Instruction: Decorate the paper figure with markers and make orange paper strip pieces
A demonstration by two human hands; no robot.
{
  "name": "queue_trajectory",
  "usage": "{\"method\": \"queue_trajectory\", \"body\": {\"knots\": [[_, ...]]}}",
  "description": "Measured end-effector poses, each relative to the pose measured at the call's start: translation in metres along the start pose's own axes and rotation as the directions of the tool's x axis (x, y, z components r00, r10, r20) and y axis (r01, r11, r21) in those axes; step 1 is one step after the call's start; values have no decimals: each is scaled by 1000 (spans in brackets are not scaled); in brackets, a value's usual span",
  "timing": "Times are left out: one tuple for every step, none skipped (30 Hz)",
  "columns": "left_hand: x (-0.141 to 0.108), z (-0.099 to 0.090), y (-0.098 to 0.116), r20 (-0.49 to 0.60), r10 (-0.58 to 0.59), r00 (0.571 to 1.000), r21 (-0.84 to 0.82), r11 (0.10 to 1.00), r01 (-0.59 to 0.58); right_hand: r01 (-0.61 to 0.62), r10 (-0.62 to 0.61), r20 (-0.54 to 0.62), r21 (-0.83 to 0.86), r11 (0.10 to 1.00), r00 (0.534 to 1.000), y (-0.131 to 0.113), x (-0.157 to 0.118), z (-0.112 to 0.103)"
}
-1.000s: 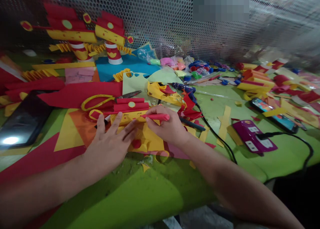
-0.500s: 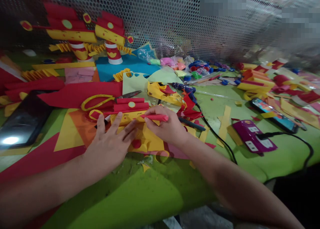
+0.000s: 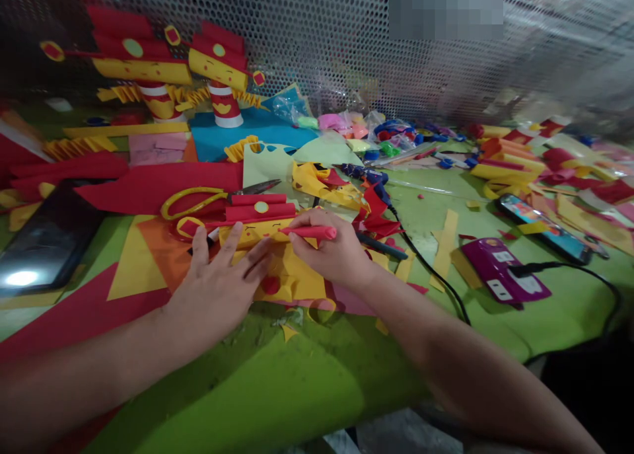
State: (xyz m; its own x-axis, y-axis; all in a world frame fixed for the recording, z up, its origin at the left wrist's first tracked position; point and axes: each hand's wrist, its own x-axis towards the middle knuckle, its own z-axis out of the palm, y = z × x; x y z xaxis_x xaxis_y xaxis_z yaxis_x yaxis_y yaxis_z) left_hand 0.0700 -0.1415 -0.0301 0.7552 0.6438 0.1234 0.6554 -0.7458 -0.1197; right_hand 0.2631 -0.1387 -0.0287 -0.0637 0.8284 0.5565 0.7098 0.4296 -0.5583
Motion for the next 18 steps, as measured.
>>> {"method": "queue_trajectory", "body": {"knots": [[0,0,0,2,4,1000,1,1000,-4,2,-2,-2,1,1000,1000,0,0,0],[0,0,0,2,7,1000,2,1000,-7,4,-4,-5,2,1000,1000,0,0,0],[1,0,0,1,9,1000,2,1000,-9,6,-6,-10,2,1000,1000,0,0,0],[1,1,0,-2,8,1000,2,1000,-8,9,-9,-15,0,1000,1000,0,0,0],[1,1,0,-3,7,1000,1,1000,-7,14,-14,-20,-3,1000,1000,1,0,1],[1,1,0,-7,6,1000,0,1000,-6,20,-20,-24,-5,1000,1000,1,0,1],[1,1,0,-7,4,1000,-1,1000,-4,27,-27,-29,-7,1000,999,1,0,1],[1,1,0,-4,3,1000,-1,1000,-3,34,-34,-30,-8,999,999,1,0,1],[1,1,0,0,2,1000,1,1000,-2,39,-40,-29,-9,999,999,1,0,1],[1,1,0,4,0,1000,5,1000,0,44,-44,-24,-9,999,999,1,1,1],[0,0,1,9,-2,1000,11,1000,2,46,-46,-17,-8,999,999,1,1,1],[1,0,1,11,-4,1000,18,1000,4,46,-46,-9,-3,999,999,0,1,1],[1,0,1,14,-4,1000,24,1000,3,42,-42,-3,7,999,999,0,1,1],[1,0,1,14,-1,1000,29,1000,1,31,-31,-2,24,999,1000,0,1,0],[1,0,1,14,1,1000,33,999,-1,17,-16,-7,48,999,1000,0,1,0],[1,1,1,14,3,1000,35,999,-3,0,1,-13,76,997,1000,-1,1,-1],[0,1,1,11,6,1000,36,999,-6,-17,20,-24,105,994,1000,-1,1,-1],[0,1,1,6,7,1000,38,999,-7,-33,39,-39,133,991,998,-1,1,-2]]}}
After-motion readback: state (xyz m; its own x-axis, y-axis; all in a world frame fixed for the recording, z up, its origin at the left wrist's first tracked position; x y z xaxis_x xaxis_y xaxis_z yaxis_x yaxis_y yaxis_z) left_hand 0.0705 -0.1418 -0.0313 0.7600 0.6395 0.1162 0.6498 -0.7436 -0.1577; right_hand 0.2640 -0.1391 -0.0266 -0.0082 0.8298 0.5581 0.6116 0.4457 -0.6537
